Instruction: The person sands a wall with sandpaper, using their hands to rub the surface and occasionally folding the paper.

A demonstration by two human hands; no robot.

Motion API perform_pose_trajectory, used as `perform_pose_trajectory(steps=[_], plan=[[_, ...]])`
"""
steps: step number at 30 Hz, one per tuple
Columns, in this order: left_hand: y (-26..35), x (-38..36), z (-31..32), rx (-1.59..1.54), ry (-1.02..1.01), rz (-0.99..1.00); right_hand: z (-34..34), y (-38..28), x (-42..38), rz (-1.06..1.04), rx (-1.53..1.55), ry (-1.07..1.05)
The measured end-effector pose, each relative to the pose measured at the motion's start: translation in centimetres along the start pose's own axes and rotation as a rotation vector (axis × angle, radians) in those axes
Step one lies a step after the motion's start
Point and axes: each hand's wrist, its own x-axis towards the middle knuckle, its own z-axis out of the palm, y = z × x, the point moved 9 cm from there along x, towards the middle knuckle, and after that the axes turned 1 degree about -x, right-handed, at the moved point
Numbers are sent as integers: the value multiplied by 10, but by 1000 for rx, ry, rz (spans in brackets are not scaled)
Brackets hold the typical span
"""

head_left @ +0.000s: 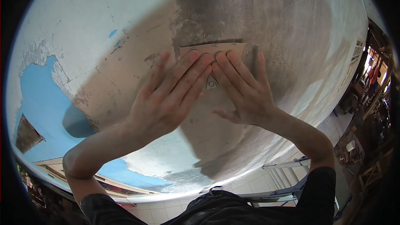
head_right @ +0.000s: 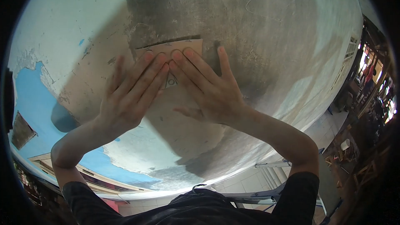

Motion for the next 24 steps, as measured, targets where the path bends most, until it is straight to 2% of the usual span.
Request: perform_pose_trajectory(steps=[2,5,8,11,14,17,24], plan=[[0,-2,-1,-43,-1,-1,1,-3,-6,-13,-16,-8],[-16,18,-13,59,65,29,-10,7,18,27,-97,25],[-16,22,-13,48,48,-16,-17,10,26,85,-26,49],[3,-3,3,-94,8,-51,0,-3,-4,67,90,-13],[-1,3,-1,-93,23,2,1,-2,-4,-4,-13,-2],[-12,19,-11,77,79,58,-6,8,11,36,-122,1],[1,7,0,-105,63,14,4,-1,-12,78,22,4]])
